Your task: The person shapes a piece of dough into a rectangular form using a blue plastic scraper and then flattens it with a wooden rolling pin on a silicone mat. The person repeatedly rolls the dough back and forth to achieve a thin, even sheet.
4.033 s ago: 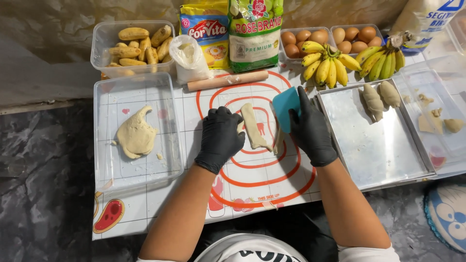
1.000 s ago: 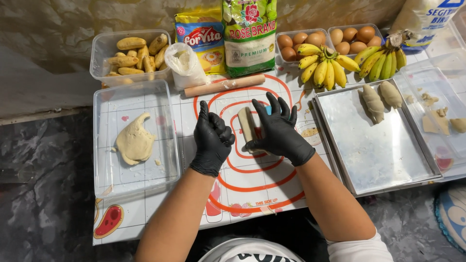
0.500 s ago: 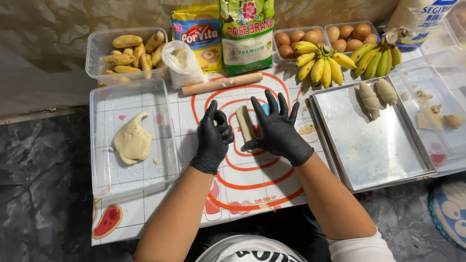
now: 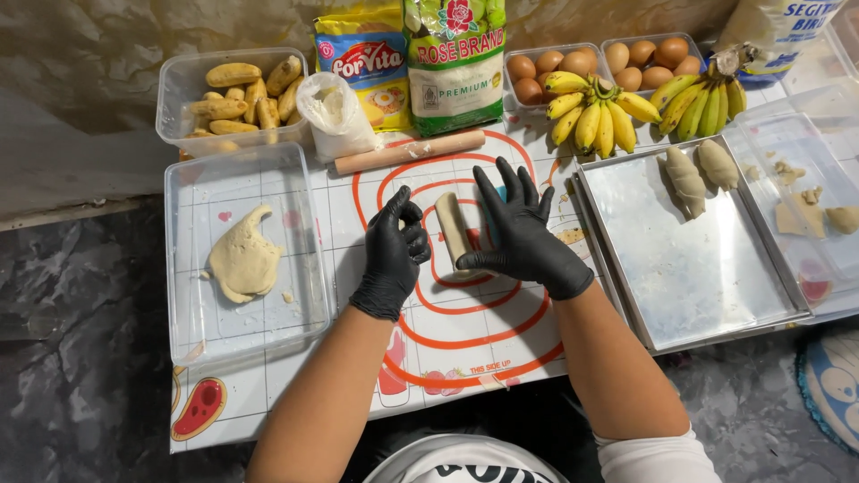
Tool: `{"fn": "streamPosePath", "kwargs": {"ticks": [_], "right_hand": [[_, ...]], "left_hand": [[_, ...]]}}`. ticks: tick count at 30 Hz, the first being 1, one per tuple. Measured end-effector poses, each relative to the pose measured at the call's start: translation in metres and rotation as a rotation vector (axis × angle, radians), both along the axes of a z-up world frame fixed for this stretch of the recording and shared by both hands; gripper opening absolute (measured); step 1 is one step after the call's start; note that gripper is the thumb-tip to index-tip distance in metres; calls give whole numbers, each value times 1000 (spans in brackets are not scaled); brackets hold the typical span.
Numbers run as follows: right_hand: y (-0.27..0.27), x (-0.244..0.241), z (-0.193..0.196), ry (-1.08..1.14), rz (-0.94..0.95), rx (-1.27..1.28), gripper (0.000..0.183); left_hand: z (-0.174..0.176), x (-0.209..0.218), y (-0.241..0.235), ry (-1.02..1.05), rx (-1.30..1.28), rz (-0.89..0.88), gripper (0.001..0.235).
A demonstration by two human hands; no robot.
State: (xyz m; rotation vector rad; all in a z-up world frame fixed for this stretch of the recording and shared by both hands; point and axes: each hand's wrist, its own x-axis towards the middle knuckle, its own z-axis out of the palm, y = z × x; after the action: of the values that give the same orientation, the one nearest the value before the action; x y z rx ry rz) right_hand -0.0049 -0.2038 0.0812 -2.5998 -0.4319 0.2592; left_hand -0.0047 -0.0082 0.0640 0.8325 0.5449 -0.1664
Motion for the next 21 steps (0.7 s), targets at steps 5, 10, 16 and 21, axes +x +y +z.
{"fn": "streamPosePath", "kwargs": {"ticks": [5, 10, 16, 21], "right_hand": [[6, -1, 7, 2, -54, -205, 151], [-29, 10, -6, -152, -85, -8, 97], [-43, 8, -19, -69, -215, -319, 113], [-44, 4, -5, -48, -218, -288, 69]], "left_hand": [[-2, 0, -2, -55, 31, -17, 38], [-11, 3, 1, -114, 91, -46, 36], [-8, -1, 1, -164, 134, -74, 34], [-7, 2, 2, -186, 170, -64, 33]]}}
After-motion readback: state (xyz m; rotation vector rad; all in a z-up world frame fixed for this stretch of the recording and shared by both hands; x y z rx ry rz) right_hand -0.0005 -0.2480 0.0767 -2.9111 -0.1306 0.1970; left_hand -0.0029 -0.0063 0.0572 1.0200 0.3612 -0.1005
